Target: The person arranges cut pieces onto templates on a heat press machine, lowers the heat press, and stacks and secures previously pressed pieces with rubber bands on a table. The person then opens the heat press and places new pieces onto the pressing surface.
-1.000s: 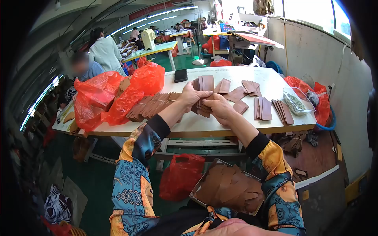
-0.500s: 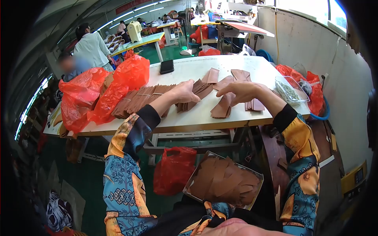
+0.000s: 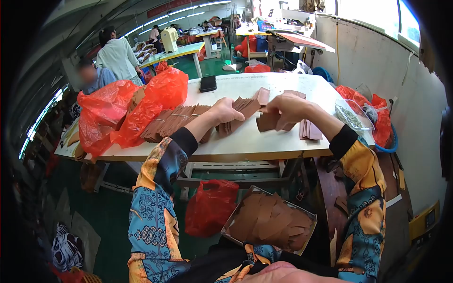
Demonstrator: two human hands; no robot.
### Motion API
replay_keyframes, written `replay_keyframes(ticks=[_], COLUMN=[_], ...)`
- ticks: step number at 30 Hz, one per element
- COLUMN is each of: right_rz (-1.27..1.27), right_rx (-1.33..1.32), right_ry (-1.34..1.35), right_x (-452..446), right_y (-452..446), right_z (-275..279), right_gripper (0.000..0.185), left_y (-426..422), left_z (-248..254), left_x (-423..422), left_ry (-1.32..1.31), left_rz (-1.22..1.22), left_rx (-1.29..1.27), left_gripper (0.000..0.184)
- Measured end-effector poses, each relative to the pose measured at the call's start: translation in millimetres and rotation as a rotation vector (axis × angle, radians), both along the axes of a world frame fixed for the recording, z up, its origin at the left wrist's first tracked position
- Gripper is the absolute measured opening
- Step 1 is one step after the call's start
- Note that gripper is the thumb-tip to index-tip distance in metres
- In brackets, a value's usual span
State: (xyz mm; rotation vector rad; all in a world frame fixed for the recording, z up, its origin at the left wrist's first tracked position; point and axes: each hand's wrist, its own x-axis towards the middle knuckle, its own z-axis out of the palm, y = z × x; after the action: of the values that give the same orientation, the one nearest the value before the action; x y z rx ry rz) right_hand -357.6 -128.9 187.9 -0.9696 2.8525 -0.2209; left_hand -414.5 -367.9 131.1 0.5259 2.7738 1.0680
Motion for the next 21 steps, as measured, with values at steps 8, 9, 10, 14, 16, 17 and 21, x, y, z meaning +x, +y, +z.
replay_keyframes(ticks=[8, 9, 10, 14, 16, 17, 21], right_rz=[-0.251, -0.260, -0.246, -0.202, -0.202, -0.222, -0.325], right_rx=[-1.297, -1.352, -1.396, -1.554, -1.567, -1.508, -1.137], right_ry=[-0.568, -0.607, -0.690, -0.769, -0.762, -0.743, -0.357], right_x=[11, 14, 9, 10, 13, 17, 19], right_y=[-27, -31, -31, -31, -33, -31, -7], right_z=[-54, -58, -62, -70, -72, -72, -75], right_gripper=[0.039, 0.036, 0.036, 0.039, 0.039, 0.039, 0.070], left_y=[1, 2, 4, 3, 4, 4, 8], left_z=[18, 17, 15, 10, 6, 4, 19], left_x=[21, 24, 27, 32, 32, 26, 22], left_ry=[-0.285, -0.313, -0.341, -0.293, -0.170, -0.112, 0.124], left_rz=[-0.115, -0.115, -0.115, -0.222, -0.245, -0.264, -0.321], left_rx=[0.552, 0.577, 0.602, 0.588, 0.455, 0.353, -0.020], left_gripper=[0.043, 0.044, 0.045, 0.066, 0.075, 0.079, 0.089])
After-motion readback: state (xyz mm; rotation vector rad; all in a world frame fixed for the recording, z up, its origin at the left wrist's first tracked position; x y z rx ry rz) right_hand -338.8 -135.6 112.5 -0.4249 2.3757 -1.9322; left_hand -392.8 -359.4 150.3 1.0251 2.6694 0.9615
